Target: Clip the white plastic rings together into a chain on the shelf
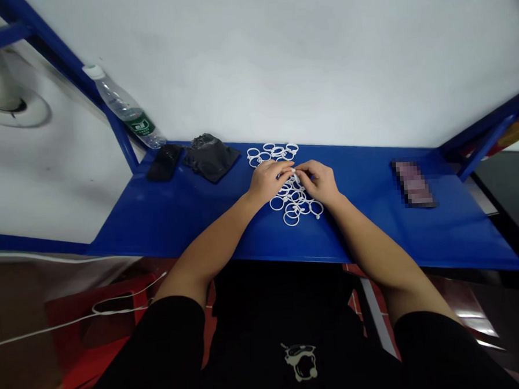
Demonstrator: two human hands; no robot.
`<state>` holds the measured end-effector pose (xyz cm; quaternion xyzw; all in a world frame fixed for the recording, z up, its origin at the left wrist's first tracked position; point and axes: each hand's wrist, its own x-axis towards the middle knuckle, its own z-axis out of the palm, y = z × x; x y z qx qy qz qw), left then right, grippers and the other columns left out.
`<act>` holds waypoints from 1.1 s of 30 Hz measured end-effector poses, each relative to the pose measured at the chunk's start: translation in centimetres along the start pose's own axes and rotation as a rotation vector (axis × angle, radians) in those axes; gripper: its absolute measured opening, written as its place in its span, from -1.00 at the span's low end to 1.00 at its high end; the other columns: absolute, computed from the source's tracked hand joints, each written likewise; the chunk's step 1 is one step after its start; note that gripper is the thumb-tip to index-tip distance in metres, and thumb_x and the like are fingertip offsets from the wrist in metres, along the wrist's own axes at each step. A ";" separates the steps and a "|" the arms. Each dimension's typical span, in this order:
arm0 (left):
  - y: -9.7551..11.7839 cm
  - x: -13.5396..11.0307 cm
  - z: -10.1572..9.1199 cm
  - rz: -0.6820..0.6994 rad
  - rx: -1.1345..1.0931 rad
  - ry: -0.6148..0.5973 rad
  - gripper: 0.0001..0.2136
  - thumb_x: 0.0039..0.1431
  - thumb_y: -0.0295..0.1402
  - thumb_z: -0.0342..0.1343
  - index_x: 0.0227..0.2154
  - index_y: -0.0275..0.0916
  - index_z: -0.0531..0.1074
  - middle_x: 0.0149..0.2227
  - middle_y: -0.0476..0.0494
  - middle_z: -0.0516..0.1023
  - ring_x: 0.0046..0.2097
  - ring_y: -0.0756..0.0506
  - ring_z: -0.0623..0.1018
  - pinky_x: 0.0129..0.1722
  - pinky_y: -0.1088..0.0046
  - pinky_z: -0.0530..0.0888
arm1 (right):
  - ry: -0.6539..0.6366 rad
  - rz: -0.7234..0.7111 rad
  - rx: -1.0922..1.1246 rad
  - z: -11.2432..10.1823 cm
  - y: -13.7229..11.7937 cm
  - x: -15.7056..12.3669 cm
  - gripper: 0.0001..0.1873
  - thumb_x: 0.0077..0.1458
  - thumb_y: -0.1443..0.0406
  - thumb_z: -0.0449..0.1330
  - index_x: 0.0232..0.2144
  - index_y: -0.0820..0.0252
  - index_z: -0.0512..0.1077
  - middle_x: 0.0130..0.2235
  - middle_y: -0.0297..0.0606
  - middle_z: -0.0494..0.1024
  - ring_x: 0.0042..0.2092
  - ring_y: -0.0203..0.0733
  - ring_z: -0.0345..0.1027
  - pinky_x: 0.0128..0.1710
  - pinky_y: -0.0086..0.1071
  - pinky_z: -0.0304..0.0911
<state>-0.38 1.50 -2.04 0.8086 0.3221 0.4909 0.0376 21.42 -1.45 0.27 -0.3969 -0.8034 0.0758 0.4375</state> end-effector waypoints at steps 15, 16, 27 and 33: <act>-0.6 0.4 -0.4 -0.110 0.047 -0.117 -0.84 0.48 -0.28 0.33 0.03 -0.13 0.66 -0.14 -0.15 0.78 -0.03 -0.20 0.70 0.10 0.11 0.60 | -0.054 0.060 -0.086 -0.1 0.2 0.1 -0.75 0.45 0.19 0.15 -0.18 0.09 0.61 -0.23 -0.17 0.68 -0.21 -0.07 0.52 -0.14 -0.16 0.45; -1.1 0.5 -0.5 -0.118 0.062 -0.131 -0.84 0.49 -0.28 0.31 0.04 -0.13 0.66 -0.10 -0.16 0.77 -0.01 -0.21 0.69 0.12 0.10 0.58 | -0.065 0.061 -0.099 -0.1 0.4 0.1 -0.75 0.45 0.19 0.14 -0.18 0.09 0.61 -0.23 -0.16 0.68 -0.20 -0.06 0.53 -0.12 -0.16 0.45; -5.1 -0.8 1.0 -0.248 0.236 -0.259 -0.69 0.42 -0.46 0.26 0.12 -0.02 0.71 0.01 -0.23 0.66 0.06 -0.31 0.54 0.12 0.03 0.50 | -0.202 0.067 -0.074 0.4 1.4 0.2 -0.75 0.43 0.23 0.14 -0.11 0.12 0.63 -0.16 -0.12 0.70 -0.14 -0.02 0.53 -0.07 -0.11 0.45; -4.5 -0.6 1.0 -0.292 0.301 -0.320 -0.84 0.35 -0.41 0.37 -0.05 -0.13 0.73 -0.06 -0.26 0.68 0.07 -0.37 0.57 0.10 0.00 0.50 | -0.276 0.057 -0.062 0.6 1.5 0.1 -0.73 0.42 0.23 0.14 -0.06 0.10 0.65 -0.17 -0.13 0.71 -0.12 0.01 0.54 -0.02 -0.05 0.45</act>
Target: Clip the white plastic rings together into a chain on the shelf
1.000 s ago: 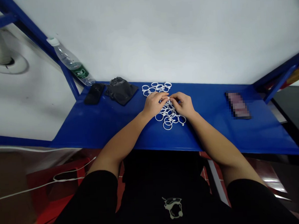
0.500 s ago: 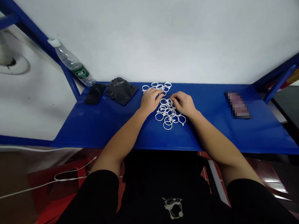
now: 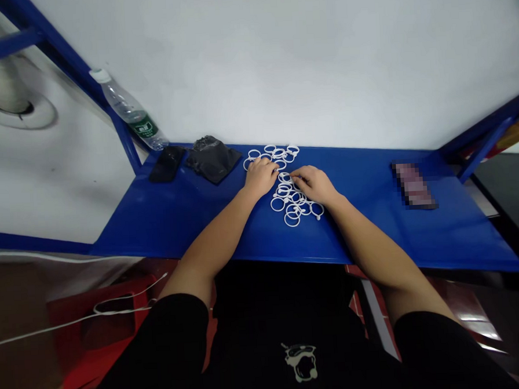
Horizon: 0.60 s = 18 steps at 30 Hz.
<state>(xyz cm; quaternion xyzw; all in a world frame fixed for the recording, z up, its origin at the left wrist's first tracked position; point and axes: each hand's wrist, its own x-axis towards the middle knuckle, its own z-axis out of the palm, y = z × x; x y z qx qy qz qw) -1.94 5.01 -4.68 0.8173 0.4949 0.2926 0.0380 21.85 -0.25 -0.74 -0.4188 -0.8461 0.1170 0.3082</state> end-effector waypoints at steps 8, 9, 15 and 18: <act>1.1 -0.2 -1.0 0.035 -0.065 0.127 -0.80 0.47 -0.44 0.20 0.00 -0.12 0.68 -0.08 -0.21 0.75 -0.04 -0.30 0.66 0.03 0.06 0.51 | 0.108 0.025 0.004 -0.1 -0.2 -0.2 -0.71 0.43 0.19 0.17 -0.02 0.08 0.67 -0.18 -0.15 0.72 -0.15 -0.01 0.55 -0.06 -0.07 0.48; 1.3 -0.2 -1.2 0.060 -0.076 0.162 -0.78 0.48 -0.44 0.17 0.02 -0.11 0.68 -0.06 -0.21 0.76 -0.03 -0.29 0.66 0.03 0.08 0.52 | 0.135 0.025 0.003 -0.1 -0.3 -0.2 -0.71 0.43 0.19 0.17 -0.01 0.07 0.67 -0.18 -0.16 0.72 -0.15 -0.01 0.56 -0.06 -0.08 0.48; 3.3 -0.8 -2.8 0.168 -0.107 0.243 -0.74 0.50 -0.41 0.15 0.13 -0.12 0.64 -0.01 -0.21 0.77 0.00 -0.26 0.68 0.05 0.09 0.53 | 0.315 -0.013 -0.009 -0.4 -1.1 -0.3 -0.72 0.47 0.15 0.18 0.04 0.08 0.64 -0.21 -0.21 0.71 -0.29 -0.11 0.53 -0.19 -0.18 0.47; 4.0 -1.1 -3.0 0.193 -0.129 0.263 -0.81 0.49 -0.35 0.21 0.06 -0.15 0.65 -0.11 -0.20 0.77 -0.04 -0.24 0.69 0.04 0.11 0.54 | 0.326 -0.043 -0.011 -0.4 -1.3 -0.3 -0.71 0.47 0.14 0.21 0.08 0.07 0.63 -0.22 -0.22 0.72 -0.31 -0.13 0.52 -0.21 -0.20 0.46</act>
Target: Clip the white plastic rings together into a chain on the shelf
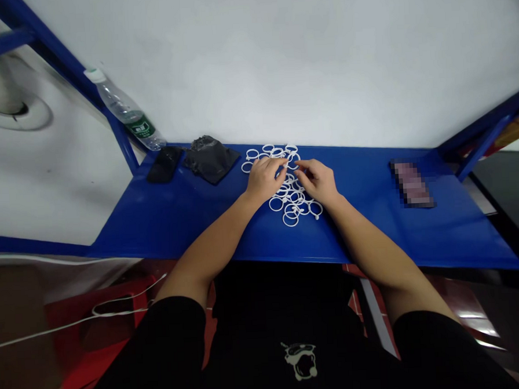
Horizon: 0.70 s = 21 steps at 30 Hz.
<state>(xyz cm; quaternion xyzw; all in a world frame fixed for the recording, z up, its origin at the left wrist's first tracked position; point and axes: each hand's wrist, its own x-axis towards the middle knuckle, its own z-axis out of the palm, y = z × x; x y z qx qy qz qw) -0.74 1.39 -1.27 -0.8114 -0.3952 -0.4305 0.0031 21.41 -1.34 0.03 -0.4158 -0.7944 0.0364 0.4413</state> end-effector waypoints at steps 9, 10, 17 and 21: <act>0.4 -0.2 0.3 0.072 -0.106 0.037 -0.86 0.56 -0.22 0.21 -0.12 -0.06 0.66 -0.12 -0.10 0.80 -0.12 -0.16 0.72 -0.02 0.12 0.58 | -0.021 0.017 0.003 0.2 0.0 -0.1 -0.69 0.52 0.10 0.16 -0.01 0.02 0.68 -0.20 -0.20 0.75 -0.20 -0.07 0.60 -0.12 -0.17 0.50; 0.5 -0.2 0.2 0.078 -0.111 0.028 -0.85 0.57 -0.22 0.20 -0.12 -0.06 0.66 -0.12 -0.10 0.80 -0.12 -0.15 0.72 -0.02 0.12 0.58 | -0.012 0.013 0.004 0.2 0.0 -0.2 -0.69 0.53 0.10 0.15 -0.02 0.02 0.68 -0.21 -0.21 0.75 -0.20 -0.08 0.61 -0.12 -0.17 0.50; 0.9 -0.1 -0.1 0.105 -0.092 0.012 -0.77 0.62 -0.20 0.10 -0.12 -0.07 0.65 -0.12 -0.11 0.80 -0.12 -0.15 0.72 -0.05 0.13 0.56 | -0.003 0.033 -0.020 -0.1 -0.8 -0.2 -0.70 0.51 0.13 0.16 -0.05 0.03 0.69 -0.22 -0.20 0.75 -0.21 -0.08 0.60 -0.11 -0.16 0.51; 1.0 -0.1 0.0 0.087 -0.067 -0.020 -0.77 0.62 -0.21 0.10 -0.10 -0.06 0.65 -0.12 -0.11 0.80 -0.10 -0.16 0.72 -0.03 0.11 0.55 | -0.010 -0.002 -0.024 -0.3 -0.8 -0.1 -0.70 0.50 0.11 0.17 -0.10 0.05 0.68 -0.24 -0.18 0.74 -0.23 -0.08 0.60 -0.13 -0.16 0.50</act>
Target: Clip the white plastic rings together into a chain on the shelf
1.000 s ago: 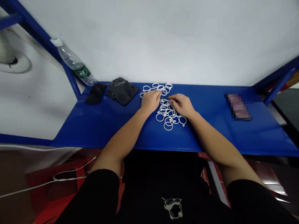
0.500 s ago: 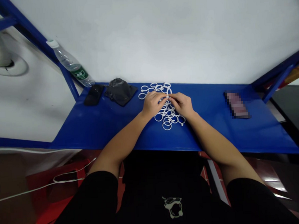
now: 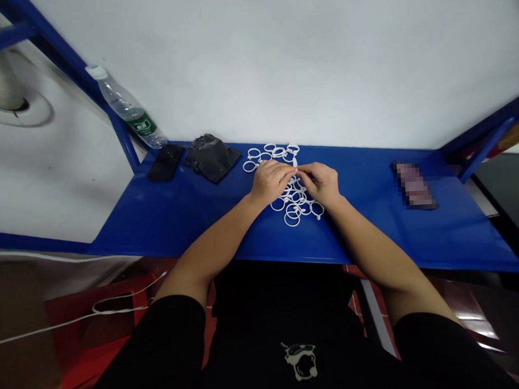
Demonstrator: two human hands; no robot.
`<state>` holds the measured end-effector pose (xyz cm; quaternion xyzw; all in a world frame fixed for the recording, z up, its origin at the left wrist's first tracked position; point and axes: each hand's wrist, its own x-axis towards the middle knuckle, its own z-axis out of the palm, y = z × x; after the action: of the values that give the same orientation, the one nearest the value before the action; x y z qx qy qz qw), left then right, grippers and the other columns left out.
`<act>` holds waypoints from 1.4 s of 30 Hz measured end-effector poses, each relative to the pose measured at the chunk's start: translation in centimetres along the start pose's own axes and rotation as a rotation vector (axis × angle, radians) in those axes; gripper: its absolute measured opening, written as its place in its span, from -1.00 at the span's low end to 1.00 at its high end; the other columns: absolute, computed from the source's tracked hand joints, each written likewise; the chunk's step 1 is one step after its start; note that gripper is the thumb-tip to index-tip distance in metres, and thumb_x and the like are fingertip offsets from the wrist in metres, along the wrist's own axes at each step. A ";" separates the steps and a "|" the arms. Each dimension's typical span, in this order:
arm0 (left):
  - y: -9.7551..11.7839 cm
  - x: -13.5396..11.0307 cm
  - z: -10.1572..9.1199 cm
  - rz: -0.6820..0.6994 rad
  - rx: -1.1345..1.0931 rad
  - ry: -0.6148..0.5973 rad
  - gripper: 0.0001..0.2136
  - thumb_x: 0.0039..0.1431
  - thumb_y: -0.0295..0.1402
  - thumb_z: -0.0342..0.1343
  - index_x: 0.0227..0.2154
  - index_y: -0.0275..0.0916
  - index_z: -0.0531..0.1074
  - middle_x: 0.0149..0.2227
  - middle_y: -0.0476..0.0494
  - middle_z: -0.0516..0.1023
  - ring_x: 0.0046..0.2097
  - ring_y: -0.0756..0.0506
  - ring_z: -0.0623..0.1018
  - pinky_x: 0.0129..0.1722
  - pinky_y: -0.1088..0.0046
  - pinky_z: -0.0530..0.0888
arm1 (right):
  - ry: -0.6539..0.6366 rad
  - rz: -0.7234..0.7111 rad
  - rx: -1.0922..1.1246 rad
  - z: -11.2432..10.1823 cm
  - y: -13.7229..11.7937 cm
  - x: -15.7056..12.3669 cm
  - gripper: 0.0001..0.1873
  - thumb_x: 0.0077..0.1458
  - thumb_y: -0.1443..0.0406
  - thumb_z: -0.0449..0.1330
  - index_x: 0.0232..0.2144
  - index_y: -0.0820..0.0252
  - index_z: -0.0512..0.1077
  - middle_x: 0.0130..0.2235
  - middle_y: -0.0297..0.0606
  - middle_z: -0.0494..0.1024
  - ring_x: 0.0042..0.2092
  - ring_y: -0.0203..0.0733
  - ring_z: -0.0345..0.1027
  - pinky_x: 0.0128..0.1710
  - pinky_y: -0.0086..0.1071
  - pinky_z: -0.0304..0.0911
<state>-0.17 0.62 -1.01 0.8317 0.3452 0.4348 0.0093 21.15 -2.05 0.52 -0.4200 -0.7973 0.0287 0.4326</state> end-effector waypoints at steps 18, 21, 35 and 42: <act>-1.2 0.0 0.7 -0.140 -0.084 -0.096 -0.87 0.57 -0.33 0.16 -0.09 -0.14 0.62 -0.22 -0.08 0.75 -0.15 -0.16 0.69 0.02 0.18 0.52 | -0.010 0.125 -0.035 0.6 3.0 0.0 -0.55 0.55 0.00 0.08 0.05 0.10 0.66 -0.06 -0.09 0.77 -0.07 0.04 0.63 0.02 -0.03 0.53; -1.5 0.1 0.8 -0.167 -0.116 -0.217 -0.88 0.51 -0.34 0.22 -0.19 -0.14 0.63 -0.27 -0.05 0.71 -0.17 -0.15 0.66 0.03 0.19 0.53 | -0.151 0.116 -0.022 1.0 4.5 0.3 -0.38 0.55 -0.14 -0.02 0.19 0.08 0.64 0.13 -0.04 0.75 0.18 0.16 0.60 0.27 0.13 0.43; -1.8 0.1 1.3 -0.352 -0.100 -0.232 -0.86 0.46 -0.34 0.28 -0.01 -0.15 0.65 -0.04 -0.18 0.73 0.00 -0.21 0.68 0.11 0.17 0.61 | -0.453 0.195 -0.051 2.6 4.5 1.0 -0.15 0.52 -0.29 -0.24 0.46 -0.06 0.45 0.36 -0.11 0.61 0.45 0.36 0.33 0.49 0.54 -0.06; -1.7 0.1 1.0 -0.464 0.085 -0.309 -0.77 0.48 -0.22 0.27 0.10 -0.06 0.70 0.22 -0.20 0.67 0.26 -0.35 0.56 0.29 -0.03 0.47 | -0.472 0.025 0.099 1.5 3.7 1.2 -0.08 0.51 -0.31 -0.24 0.29 0.10 0.61 0.16 0.00 0.73 0.19 0.20 0.59 0.29 0.17 0.38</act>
<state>-0.34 2.24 -2.12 0.7866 0.5386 0.2742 0.1264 22.17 1.68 -1.14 -0.3899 -0.8686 0.1705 0.2538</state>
